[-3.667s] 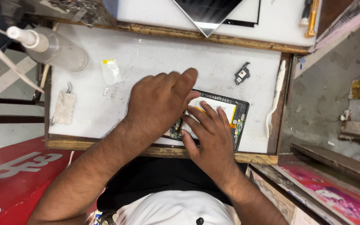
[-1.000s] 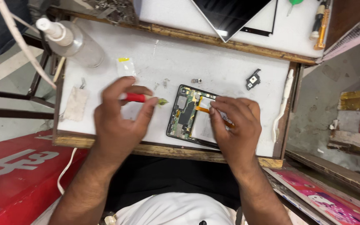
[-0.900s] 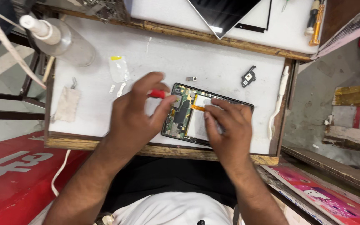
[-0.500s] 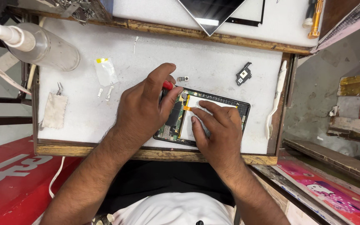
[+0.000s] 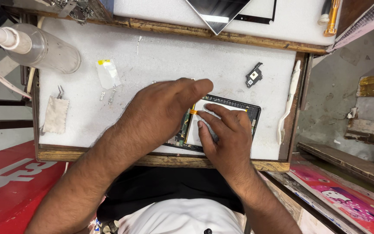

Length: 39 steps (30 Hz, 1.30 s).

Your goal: The person uses a red-handled screwdriver to remove screws from a disassembled tablet on a workbench. They then use a white cloth to wipe a small black component and the tablet's internal surfaces. The person places the cleaned component back onto the tablet and continues to work on the device.

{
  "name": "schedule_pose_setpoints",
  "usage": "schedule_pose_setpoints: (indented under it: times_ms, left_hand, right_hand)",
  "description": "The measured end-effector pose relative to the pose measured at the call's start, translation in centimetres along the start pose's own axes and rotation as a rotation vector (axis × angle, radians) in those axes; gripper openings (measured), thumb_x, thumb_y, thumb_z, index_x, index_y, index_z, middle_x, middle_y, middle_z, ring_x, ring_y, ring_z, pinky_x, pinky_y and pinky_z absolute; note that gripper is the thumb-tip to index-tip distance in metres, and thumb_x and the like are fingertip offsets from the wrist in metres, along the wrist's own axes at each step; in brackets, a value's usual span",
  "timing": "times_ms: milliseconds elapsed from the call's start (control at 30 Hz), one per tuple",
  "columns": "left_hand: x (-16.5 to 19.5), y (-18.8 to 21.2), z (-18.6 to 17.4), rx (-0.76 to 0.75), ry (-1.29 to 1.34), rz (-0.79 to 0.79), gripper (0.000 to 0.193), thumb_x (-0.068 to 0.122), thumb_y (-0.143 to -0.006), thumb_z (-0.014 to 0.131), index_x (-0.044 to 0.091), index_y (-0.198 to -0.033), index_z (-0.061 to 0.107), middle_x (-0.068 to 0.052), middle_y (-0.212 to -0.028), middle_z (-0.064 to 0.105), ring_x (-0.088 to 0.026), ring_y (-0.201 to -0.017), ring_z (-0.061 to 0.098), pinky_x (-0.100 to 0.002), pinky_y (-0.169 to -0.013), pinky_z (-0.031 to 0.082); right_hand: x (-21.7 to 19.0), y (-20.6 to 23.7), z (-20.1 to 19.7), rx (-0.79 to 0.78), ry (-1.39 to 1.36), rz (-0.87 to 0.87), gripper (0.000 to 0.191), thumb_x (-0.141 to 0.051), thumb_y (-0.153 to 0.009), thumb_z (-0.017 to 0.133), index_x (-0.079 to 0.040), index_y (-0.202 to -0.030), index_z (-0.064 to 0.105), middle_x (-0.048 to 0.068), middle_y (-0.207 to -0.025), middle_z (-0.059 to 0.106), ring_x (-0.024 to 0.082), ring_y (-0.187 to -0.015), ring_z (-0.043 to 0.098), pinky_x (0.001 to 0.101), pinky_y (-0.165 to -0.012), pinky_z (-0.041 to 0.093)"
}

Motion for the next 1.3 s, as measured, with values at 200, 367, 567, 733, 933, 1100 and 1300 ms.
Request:
schedule_pose_setpoints:
  times_ms: [200,367,567,733,933,1100,1300]
  left_hand:
    - [0.5,-0.8,-1.3,0.008,0.035,-0.043,0.051,0.009,-0.098,0.075,0.011,-0.138,0.044,-0.005,-0.090,0.065,-0.021,-0.076,0.068,-0.037,-0.070,0.056]
    - [0.1,-1.5,-1.3,-0.124,-0.183,-0.172,0.041,0.035,-0.099,0.080,0.010,-0.125,0.061,-0.001,-0.075,0.067,-0.022,-0.069,0.066,-0.042,-0.074,0.057]
    - [2.1,-1.8,-2.7,0.071,-0.061,0.068,0.040,0.007,-0.085,0.071,0.011,-0.124,0.061,-0.003,-0.090,0.071,-0.020,-0.084,0.070,-0.046,-0.082,0.058]
    - [1.3,-1.3,-2.0,0.028,-0.062,-0.010,0.043,0.013,-0.090,0.072,0.011,-0.131,0.060,-0.007,-0.102,0.072,-0.024,-0.092,0.072,-0.039,-0.082,0.059]
    - [0.8,-0.8,-2.0,0.045,-0.045,-0.040,0.046,0.023,-0.096,0.081,0.002,-0.131,0.060,-0.007,-0.084,0.068,-0.026,-0.073,0.068,-0.043,-0.070,0.055]
    - [1.4,-1.0,-2.2,0.057,-0.122,0.023,0.038,0.016,-0.093,0.073,0.010,-0.128,0.060,-0.002,-0.090,0.070,-0.020,-0.082,0.072,-0.036,-0.077,0.058]
    - [1.1,-0.6,-2.3,0.087,-0.042,0.047,0.043,0.003,-0.089,0.070,0.004,-0.130,0.059,-0.009,-0.097,0.070,-0.026,-0.081,0.070,-0.041,-0.075,0.057]
  right_hand:
    - [0.0,0.0,0.0,0.007,0.001,0.001,0.021,-0.017,-0.094,0.077,-0.015,-0.115,0.078,-0.001,-0.124,0.070,0.019,-0.097,0.056,0.0327,-0.087,0.047]
    - [-0.2,-0.2,-0.4,0.042,-0.003,-0.009,0.021,-0.016,-0.093,0.078,-0.015,-0.115,0.077,-0.001,-0.123,0.070,0.020,-0.100,0.057,0.0354,-0.088,0.047]
    - [-0.3,-0.3,-0.6,0.042,-0.030,0.010,0.023,-0.015,-0.092,0.078,-0.016,-0.115,0.078,-0.001,-0.124,0.071,0.021,-0.098,0.057,0.0362,-0.088,0.048]
    - [-0.3,-0.5,-0.6,0.058,-0.041,0.001,0.024,-0.015,-0.090,0.078,-0.016,-0.114,0.078,0.000,-0.123,0.071,0.022,-0.098,0.058,0.0369,-0.089,0.048]
    - [-0.2,-0.2,-0.5,0.045,-0.027,0.006,0.022,-0.015,-0.091,0.078,-0.015,-0.113,0.078,0.000,-0.122,0.072,0.021,-0.099,0.058,0.0364,-0.089,0.047]
    - [-0.3,-0.4,-0.6,0.054,-0.025,-0.003,0.022,-0.015,-0.092,0.078,-0.015,-0.113,0.079,0.000,-0.121,0.072,0.022,-0.098,0.058,0.0358,-0.088,0.048]
    - [-0.4,-0.4,-0.7,0.067,-0.018,-0.007,0.023,-0.013,-0.089,0.079,-0.015,-0.112,0.079,-0.001,-0.121,0.072,0.022,-0.095,0.058,0.0353,-0.086,0.048]
Point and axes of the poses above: each hand's wrist, its own y-axis away from the middle knuckle, its own z-axis out of the palm, x = y × z, the point moved 7 cm from there along -y, towards the middle knuckle
